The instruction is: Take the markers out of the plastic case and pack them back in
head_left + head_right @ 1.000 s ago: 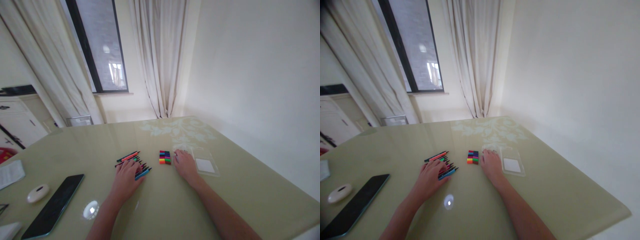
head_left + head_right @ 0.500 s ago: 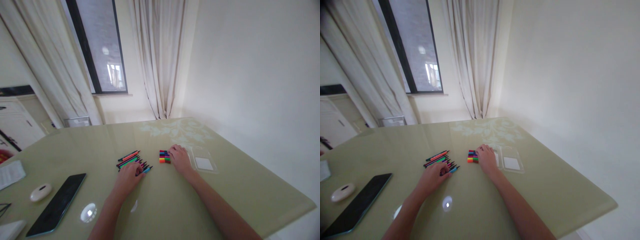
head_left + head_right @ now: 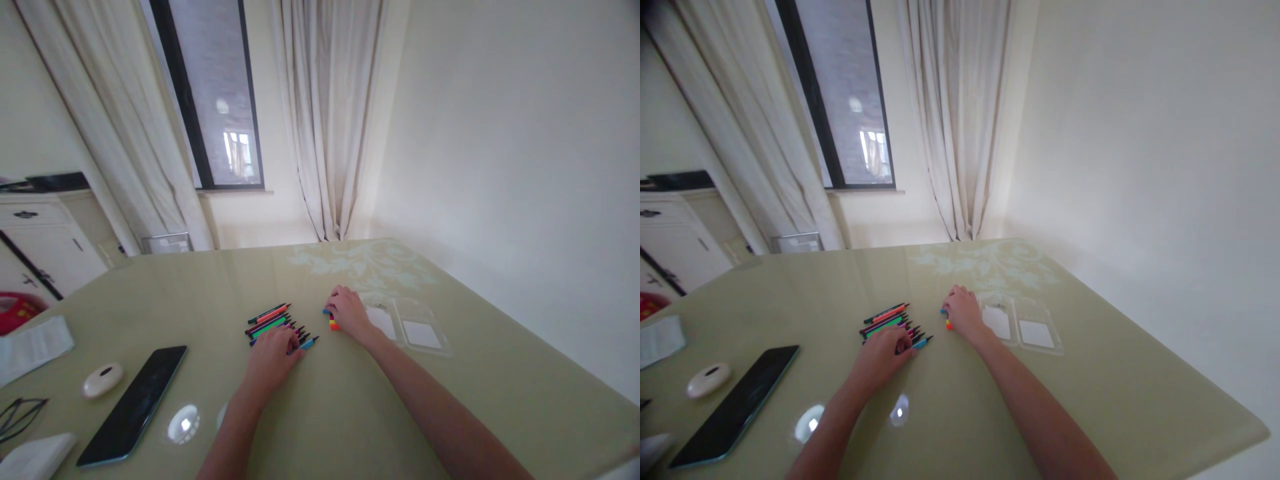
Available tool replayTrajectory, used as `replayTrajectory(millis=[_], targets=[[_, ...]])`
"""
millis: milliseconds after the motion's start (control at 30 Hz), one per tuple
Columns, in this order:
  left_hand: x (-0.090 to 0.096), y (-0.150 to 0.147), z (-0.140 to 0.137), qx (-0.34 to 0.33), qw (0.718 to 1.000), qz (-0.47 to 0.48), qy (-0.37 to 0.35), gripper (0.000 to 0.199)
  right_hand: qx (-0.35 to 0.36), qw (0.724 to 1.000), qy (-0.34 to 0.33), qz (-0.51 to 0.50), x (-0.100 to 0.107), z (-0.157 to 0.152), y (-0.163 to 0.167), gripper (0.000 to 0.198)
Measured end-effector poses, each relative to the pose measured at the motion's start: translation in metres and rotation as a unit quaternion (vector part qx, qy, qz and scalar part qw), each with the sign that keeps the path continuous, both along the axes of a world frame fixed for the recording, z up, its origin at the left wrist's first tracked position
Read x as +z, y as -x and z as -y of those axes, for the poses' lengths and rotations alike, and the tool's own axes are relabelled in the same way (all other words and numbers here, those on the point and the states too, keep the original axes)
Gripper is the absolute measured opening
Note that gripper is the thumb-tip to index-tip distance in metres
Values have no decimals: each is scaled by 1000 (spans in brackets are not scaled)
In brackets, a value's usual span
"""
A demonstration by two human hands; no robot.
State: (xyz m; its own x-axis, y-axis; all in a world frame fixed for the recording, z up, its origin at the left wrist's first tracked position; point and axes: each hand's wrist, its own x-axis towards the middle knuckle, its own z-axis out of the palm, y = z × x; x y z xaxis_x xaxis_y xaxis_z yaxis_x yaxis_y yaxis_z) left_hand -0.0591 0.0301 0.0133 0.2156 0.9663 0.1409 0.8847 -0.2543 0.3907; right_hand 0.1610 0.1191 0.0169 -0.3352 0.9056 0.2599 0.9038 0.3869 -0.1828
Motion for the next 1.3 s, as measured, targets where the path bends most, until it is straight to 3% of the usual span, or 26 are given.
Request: replayTrajectory(millis=[333, 433, 500, 633, 733, 833, 1300], targets=[[-4, -4, 0, -15, 1000, 20, -2, 5, 23, 999, 36, -14, 9, -10, 22, 8], [-3, -5, -2, -14, 996, 77, -31, 12, 44, 993, 17, -112, 15, 0, 20, 11], [-3, -7, -3, -6, 989, 145, -32, 18, 69, 964, 24, -256, 16, 12, 11, 16], [-6, -13, -5, 12, 964, 263, -34, 22, 95, 867, 80, -482, 9, 37, -19, 23], [-7, -19, -3, 6, 958, 278, -75, 24, 89, 813, 122, -562, 6, 47, -34, 29], [-4, -23, 2, -9, 957, 269, -105, 22, 93, 782, 168, -594, 9, 50, -36, 33], [-2, -24, 7, -6, 958, 267, -102, 20, 134, 789, 187, -570, 15, 57, -30, 28]])
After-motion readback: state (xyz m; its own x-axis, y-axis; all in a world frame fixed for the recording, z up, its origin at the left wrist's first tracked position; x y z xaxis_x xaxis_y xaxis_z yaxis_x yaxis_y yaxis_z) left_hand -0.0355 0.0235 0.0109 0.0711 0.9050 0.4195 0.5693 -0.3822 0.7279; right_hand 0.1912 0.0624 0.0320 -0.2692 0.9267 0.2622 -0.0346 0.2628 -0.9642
